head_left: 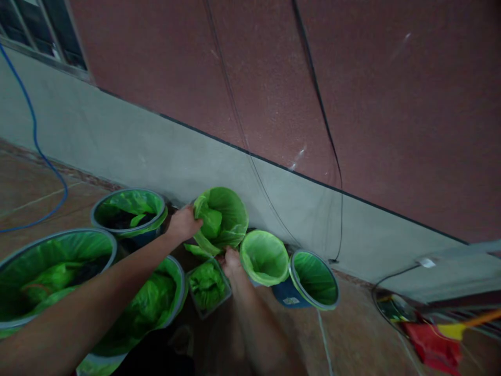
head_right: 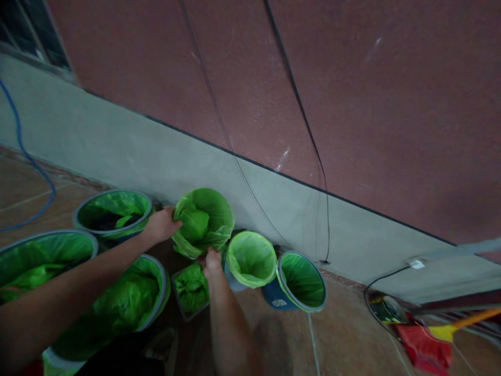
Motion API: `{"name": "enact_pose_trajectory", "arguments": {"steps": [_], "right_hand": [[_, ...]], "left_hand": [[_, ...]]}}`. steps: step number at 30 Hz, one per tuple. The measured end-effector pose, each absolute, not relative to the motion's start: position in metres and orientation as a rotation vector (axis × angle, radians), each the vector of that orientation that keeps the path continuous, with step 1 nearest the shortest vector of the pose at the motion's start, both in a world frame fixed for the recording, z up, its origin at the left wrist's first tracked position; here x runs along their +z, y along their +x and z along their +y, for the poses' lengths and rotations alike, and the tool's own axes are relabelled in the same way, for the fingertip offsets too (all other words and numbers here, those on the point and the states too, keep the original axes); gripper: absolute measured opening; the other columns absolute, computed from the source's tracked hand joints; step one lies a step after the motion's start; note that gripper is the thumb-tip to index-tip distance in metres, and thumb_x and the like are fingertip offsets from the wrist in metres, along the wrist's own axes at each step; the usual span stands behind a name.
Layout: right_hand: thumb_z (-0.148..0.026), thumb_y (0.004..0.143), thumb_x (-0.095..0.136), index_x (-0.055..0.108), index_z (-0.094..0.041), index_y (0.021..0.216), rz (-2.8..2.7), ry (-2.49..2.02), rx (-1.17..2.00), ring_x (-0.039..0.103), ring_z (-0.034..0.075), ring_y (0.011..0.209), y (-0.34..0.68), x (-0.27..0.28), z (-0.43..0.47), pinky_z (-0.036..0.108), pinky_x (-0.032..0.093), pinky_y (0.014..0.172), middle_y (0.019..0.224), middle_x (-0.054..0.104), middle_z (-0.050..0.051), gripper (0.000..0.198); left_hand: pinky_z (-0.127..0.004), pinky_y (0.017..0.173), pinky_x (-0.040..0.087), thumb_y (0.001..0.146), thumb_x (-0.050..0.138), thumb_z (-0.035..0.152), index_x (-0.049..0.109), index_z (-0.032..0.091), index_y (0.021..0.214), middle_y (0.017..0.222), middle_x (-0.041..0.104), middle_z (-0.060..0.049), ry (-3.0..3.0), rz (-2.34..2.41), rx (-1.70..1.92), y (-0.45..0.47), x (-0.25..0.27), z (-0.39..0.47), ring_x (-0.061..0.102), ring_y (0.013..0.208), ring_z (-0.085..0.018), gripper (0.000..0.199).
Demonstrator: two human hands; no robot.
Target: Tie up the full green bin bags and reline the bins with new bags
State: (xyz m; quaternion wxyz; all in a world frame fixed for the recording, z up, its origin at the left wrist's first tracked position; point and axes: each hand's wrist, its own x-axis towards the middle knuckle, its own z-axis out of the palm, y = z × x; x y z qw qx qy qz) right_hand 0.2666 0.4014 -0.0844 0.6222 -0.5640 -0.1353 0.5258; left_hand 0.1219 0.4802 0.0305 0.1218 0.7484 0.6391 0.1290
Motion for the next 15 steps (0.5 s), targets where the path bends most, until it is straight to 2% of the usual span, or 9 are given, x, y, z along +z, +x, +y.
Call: {"name": "enact_pose_trajectory", "arguments": {"steps": [3,7,11,13,15], "right_hand": [[-0.014,0.073,0.048,0.055,-0.021,0.082,-0.205,-1.181,1.308,0.062,0.015,0.063,0.256,-0.077,0.412,0.025,0.052,0.057,0.073,0.067,0.0,0.013],[-0.016,0.072,0.053,0.053,-0.02,0.079,-0.224,-1.149,1.295,0.059,0.012,0.06,0.263,-0.028,0.392,0.022,0.05,0.055,0.071,0.065,-0.002,0.008],[-0.018,0.063,0.064,0.045,-0.021,0.071,-0.22,-1.223,1.14,0.055,0.011,0.055,0.283,0.04,0.315,0.02,0.045,0.049,0.061,0.057,-0.006,0.021],[-0.023,0.06,0.069,0.046,-0.021,0.071,-0.262,-1.269,1.071,0.058,0.012,0.061,0.295,0.067,0.259,0.02,0.046,0.051,0.067,0.061,-0.004,0.026],[-0.029,0.059,0.072,0.054,-0.02,0.078,-0.3,-1.351,1.052,0.063,0.015,0.07,0.307,0.083,0.196,0.023,0.049,0.057,0.082,0.068,0.001,0.028]], "left_hand": [[-0.037,0.08,0.051,0.078,0.051,0.036,0.059,0.01,0.113,0.1,0.072,-0.019,2.239,1.899,0.426,0.118,0.054,0.483,0.068,0.096,-0.034,0.044],[-0.034,0.076,0.05,0.077,0.054,0.037,0.058,0.012,0.108,0.09,0.071,-0.014,2.212,1.897,0.516,0.112,0.105,0.456,0.068,0.09,-0.031,0.04],[-0.03,0.068,0.048,0.073,0.058,0.039,0.057,0.017,0.095,0.072,0.064,-0.003,2.028,1.818,0.694,0.108,0.141,0.384,0.066,0.075,-0.025,0.031],[-0.029,0.064,0.049,0.072,0.059,0.041,0.056,0.02,0.091,0.071,0.064,-0.001,1.893,1.662,0.82,0.108,0.143,0.336,0.065,0.071,-0.023,0.029],[-0.029,0.063,0.051,0.068,0.063,0.044,0.055,0.023,0.091,0.076,0.067,-0.001,1.702,1.515,0.909,0.111,0.135,0.285,0.065,0.072,-0.022,0.032]]}}
